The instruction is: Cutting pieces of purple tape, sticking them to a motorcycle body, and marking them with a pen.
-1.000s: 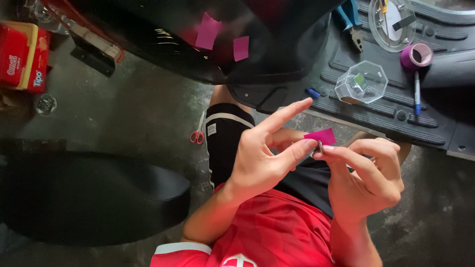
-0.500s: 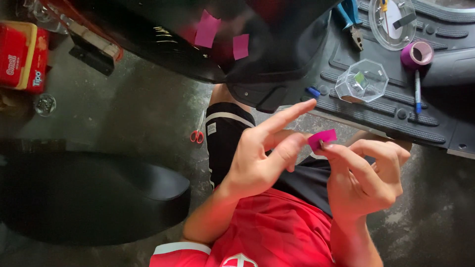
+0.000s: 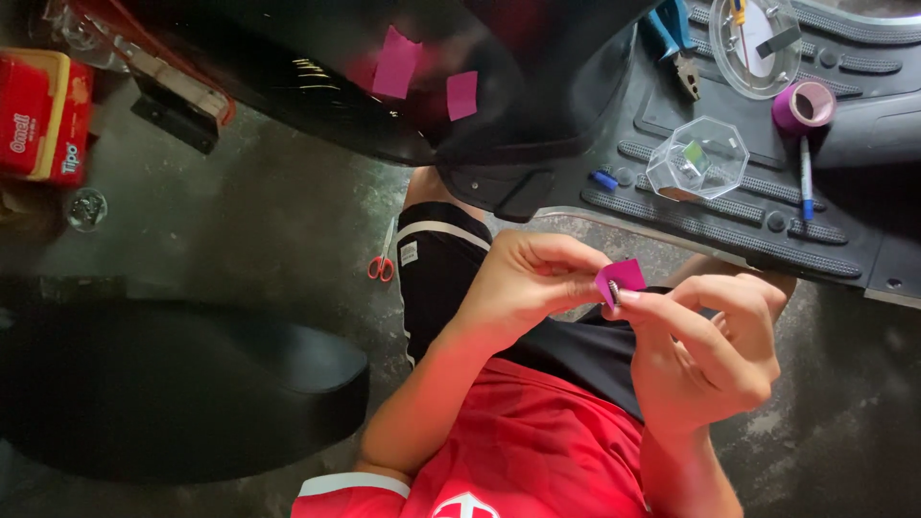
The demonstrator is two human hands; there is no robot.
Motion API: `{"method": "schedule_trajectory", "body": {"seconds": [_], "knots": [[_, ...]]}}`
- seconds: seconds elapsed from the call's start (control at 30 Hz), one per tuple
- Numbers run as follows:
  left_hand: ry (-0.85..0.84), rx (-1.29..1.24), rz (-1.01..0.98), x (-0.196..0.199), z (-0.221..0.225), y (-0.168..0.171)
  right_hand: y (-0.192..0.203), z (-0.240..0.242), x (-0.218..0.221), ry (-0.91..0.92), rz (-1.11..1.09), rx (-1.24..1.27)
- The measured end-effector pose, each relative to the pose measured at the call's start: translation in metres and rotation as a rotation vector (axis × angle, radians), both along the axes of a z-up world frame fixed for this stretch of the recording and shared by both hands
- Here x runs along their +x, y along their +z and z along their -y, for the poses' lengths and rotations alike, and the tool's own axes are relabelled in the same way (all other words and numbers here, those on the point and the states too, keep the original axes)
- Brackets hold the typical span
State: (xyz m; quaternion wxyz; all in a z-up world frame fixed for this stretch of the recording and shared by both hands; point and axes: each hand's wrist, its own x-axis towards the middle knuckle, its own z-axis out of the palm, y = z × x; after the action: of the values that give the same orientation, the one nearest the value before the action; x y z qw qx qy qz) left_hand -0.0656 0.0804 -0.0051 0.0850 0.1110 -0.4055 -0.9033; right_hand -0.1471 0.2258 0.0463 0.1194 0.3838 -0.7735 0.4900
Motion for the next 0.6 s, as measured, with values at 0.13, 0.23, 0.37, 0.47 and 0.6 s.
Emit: {"method": "schedule_trajectory", "body": {"seconds": [0.13, 0.23, 0.37, 0.47, 0.6], "knots": [[0.010, -0.051, 0.023, 0.000, 0.000, -0.002, 0.002, -0.002, -0.002, 0.001, -0.056, 0.024], [0.003, -0.047, 0.086, 0.002, 0.001, 0.003, -0.013, -0.017, -0.004, -0.002, -0.093, 0.086], [0.040, -0.050, 0.091, 0.003, -0.005, 0.005, -0.002, -0.003, -0.006, 0.003, -0.170, 0.062], [0.116, 0.008, 0.092, 0.003, -0.013, -0.006, 0.002, 0.007, -0.005, 0.018, -0.214, -0.005], [0.230, -0.011, 0.108, 0.001, -0.021, -0.004, -0.008, 0.006, -0.010, 0.088, 0.268, -0.023]]}}
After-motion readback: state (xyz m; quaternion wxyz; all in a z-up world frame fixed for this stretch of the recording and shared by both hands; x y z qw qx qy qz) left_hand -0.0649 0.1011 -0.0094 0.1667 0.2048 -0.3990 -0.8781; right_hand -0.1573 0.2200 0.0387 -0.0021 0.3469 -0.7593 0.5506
